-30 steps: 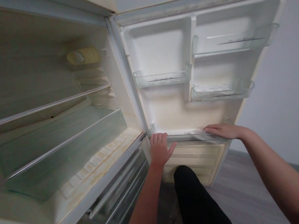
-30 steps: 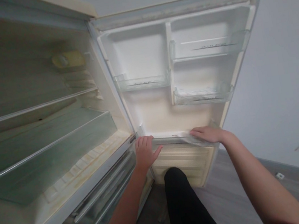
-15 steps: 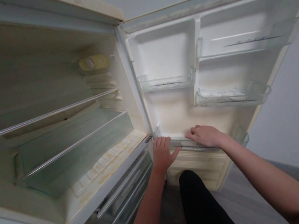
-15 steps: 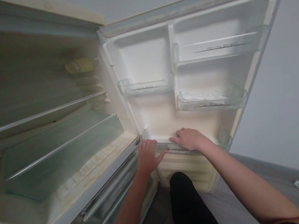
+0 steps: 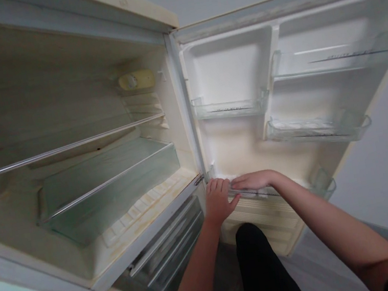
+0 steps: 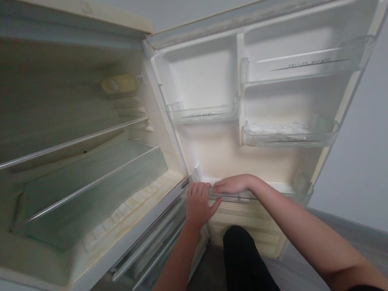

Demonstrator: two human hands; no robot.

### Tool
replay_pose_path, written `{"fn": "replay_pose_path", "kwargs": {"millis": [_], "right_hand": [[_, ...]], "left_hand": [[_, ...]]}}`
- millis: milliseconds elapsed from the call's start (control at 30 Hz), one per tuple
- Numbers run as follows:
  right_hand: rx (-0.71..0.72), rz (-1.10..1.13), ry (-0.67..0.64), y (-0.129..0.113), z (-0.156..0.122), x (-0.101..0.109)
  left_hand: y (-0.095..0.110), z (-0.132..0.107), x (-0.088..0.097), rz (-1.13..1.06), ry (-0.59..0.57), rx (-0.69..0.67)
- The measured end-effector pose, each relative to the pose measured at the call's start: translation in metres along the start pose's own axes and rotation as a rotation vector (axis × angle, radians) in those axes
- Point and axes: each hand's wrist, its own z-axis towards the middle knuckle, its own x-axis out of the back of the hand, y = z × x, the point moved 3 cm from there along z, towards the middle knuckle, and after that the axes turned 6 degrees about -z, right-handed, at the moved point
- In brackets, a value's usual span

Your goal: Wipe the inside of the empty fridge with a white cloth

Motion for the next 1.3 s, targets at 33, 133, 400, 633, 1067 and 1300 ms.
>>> {"fn": "replay_pose_path", "kwargs": {"millis": [33, 133, 400, 633, 1067, 1300], "right_hand": [[0.027, -0.001, -0.020, -0.001, 0.012, -0.001], [0.022, 0.028, -0.093, 0.003, 0.037, 0.001], [-0.040, -0.177, -0.049, 0.018, 0.055, 0.020], [-0.210, -0.560, 0.084, 0.009, 0.045, 0.016], [-0.144, 0.143, 1.063, -0.023, -0.040, -0.020], [-0.259, -0.130, 0.811, -0.038, 0.044, 0.006]], "left_hand": [[0.000, 0.000, 0.000, 0.002, -0.003, 0.001], [0.000, 0.000, 0.001, 0.009, -0.016, -0.007], [-0.004, -0.003, 0.001, 0.002, -0.011, -0.013], [-0.004, -0.003, 0.002, -0.005, -0.007, -0.018], [-0.009, -0.010, 0.002, 0.009, 0.010, -0.048], [-0.011, -0.012, -0.001, 0.054, 0.002, -0.036]]}}
